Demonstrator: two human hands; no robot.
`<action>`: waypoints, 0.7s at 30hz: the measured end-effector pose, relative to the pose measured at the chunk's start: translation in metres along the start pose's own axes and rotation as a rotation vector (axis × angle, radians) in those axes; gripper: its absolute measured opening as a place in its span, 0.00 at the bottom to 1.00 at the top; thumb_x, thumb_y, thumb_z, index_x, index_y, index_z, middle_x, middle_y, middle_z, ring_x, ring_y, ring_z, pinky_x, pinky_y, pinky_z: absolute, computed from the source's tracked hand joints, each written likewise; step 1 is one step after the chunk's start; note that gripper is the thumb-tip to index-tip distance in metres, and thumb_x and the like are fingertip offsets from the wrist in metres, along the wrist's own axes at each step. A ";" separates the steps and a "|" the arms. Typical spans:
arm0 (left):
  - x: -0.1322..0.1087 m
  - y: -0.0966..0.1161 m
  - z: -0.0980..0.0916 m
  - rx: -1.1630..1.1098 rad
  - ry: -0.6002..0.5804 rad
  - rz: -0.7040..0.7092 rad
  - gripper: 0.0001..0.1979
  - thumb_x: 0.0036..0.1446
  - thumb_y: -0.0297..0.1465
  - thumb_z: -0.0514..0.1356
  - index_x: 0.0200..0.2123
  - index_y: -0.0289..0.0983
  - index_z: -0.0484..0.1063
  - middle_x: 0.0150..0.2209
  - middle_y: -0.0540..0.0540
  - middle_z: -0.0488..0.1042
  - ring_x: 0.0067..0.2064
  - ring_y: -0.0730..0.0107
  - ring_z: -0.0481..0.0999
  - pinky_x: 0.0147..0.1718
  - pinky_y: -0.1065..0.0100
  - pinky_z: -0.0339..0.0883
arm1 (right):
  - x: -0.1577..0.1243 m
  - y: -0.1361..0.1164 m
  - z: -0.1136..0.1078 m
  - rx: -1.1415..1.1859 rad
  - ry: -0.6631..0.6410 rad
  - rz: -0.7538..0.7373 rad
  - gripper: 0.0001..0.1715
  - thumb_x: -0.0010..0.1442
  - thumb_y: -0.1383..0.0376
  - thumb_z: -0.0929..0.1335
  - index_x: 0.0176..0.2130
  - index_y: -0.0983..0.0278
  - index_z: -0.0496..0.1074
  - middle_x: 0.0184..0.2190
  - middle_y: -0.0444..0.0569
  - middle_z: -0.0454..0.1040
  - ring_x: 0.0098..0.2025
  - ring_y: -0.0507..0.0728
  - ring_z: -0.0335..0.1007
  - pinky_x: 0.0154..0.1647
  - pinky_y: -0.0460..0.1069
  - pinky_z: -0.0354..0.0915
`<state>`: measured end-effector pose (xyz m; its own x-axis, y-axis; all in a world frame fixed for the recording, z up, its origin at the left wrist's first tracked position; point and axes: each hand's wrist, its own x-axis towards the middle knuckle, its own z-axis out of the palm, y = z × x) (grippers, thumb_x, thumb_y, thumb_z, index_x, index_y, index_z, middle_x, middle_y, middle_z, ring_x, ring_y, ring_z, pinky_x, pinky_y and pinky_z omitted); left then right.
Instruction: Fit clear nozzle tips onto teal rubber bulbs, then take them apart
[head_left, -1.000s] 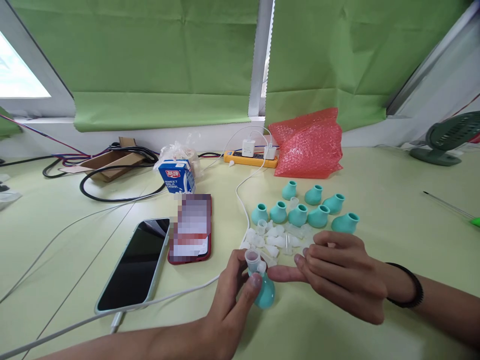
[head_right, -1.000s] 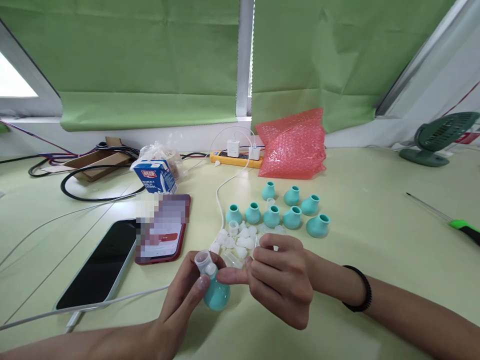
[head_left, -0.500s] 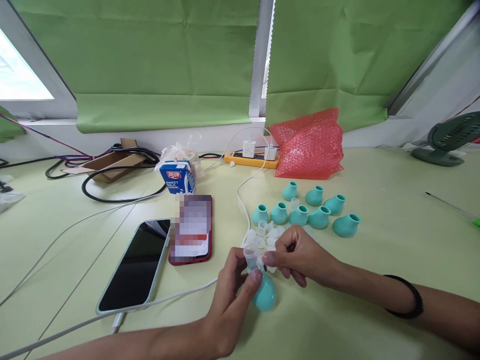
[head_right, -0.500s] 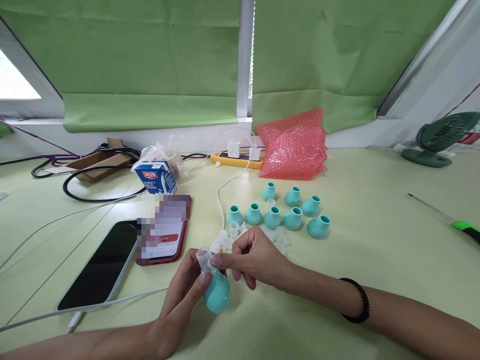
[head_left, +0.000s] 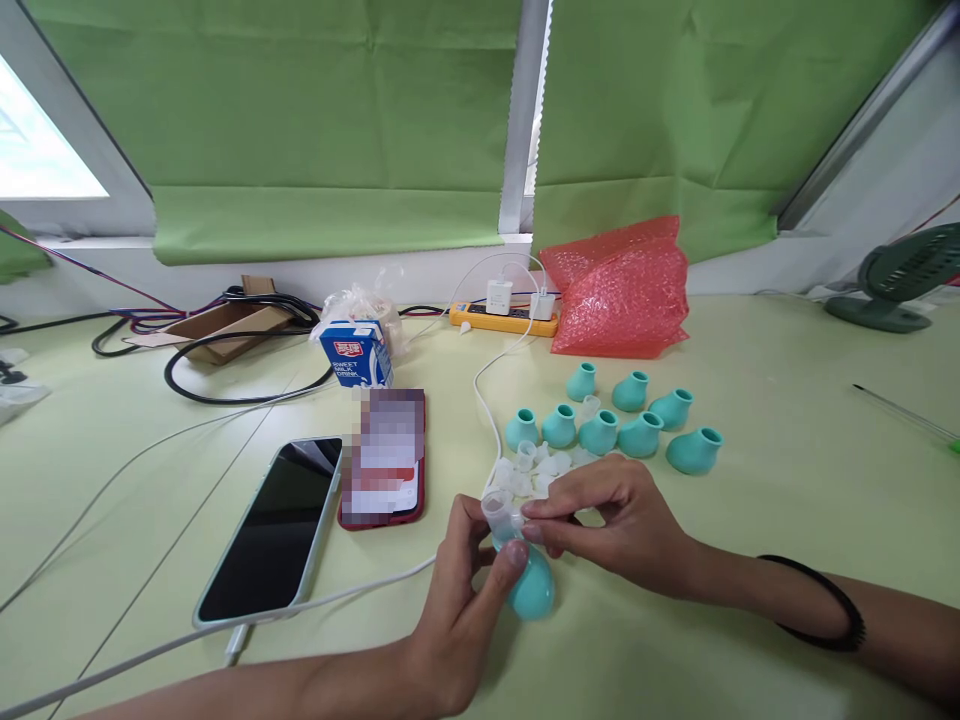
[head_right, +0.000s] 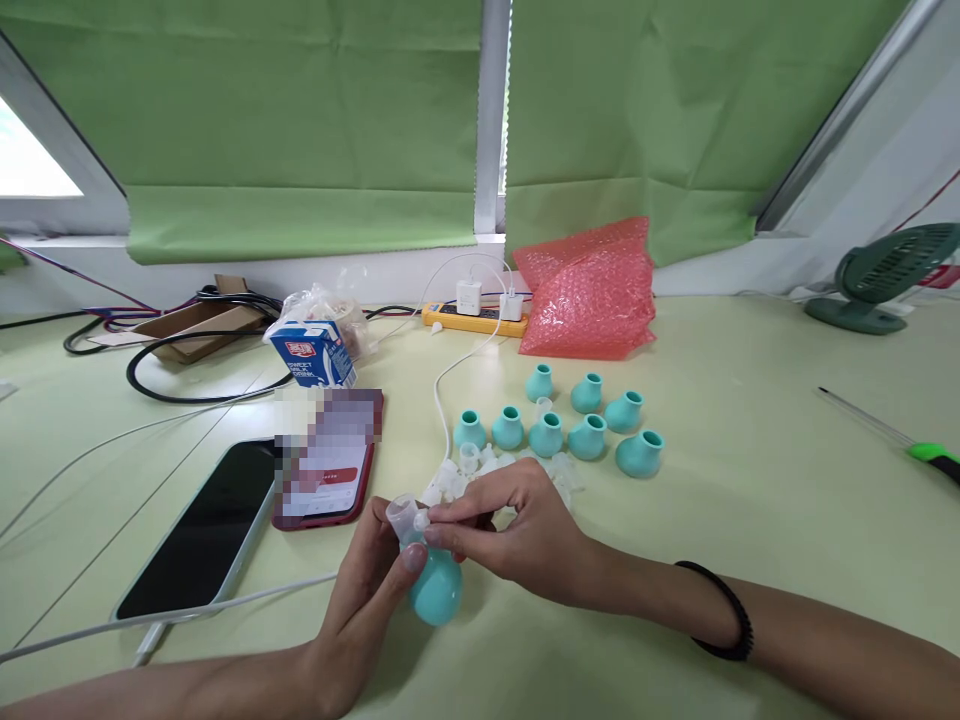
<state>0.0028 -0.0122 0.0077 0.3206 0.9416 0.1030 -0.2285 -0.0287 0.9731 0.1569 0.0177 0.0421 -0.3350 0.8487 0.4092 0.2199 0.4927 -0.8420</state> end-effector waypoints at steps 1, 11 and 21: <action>0.000 0.000 0.000 0.004 0.005 -0.008 0.05 0.56 0.33 0.53 0.31 0.39 0.58 0.28 0.52 0.62 0.32 0.75 0.63 0.33 0.73 0.58 | 0.000 0.000 0.000 -0.006 -0.002 -0.002 0.04 0.45 0.67 0.70 0.25 0.65 0.76 0.16 0.46 0.73 0.18 0.49 0.66 0.19 0.43 0.64; -0.001 0.005 0.000 0.004 -0.046 0.021 0.04 0.58 0.32 0.50 0.33 0.39 0.58 0.30 0.50 0.63 0.34 0.74 0.63 0.34 0.72 0.59 | 0.002 -0.004 -0.002 0.124 -0.072 0.206 0.09 0.45 0.64 0.70 0.28 0.68 0.75 0.12 0.45 0.70 0.15 0.48 0.65 0.18 0.43 0.63; 0.000 -0.003 -0.001 0.087 -0.034 0.143 0.02 0.58 0.29 0.49 0.36 0.39 0.57 0.39 0.46 0.62 0.42 0.68 0.64 0.43 0.63 0.59 | 0.001 -0.011 -0.003 0.275 -0.116 0.505 0.11 0.38 0.63 0.73 0.26 0.67 0.77 0.13 0.47 0.71 0.15 0.48 0.64 0.12 0.40 0.58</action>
<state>0.0020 -0.0120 0.0048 0.3220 0.9140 0.2470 -0.1944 -0.1915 0.9620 0.1570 0.0140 0.0528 -0.3516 0.9314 -0.0946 0.1379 -0.0484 -0.9893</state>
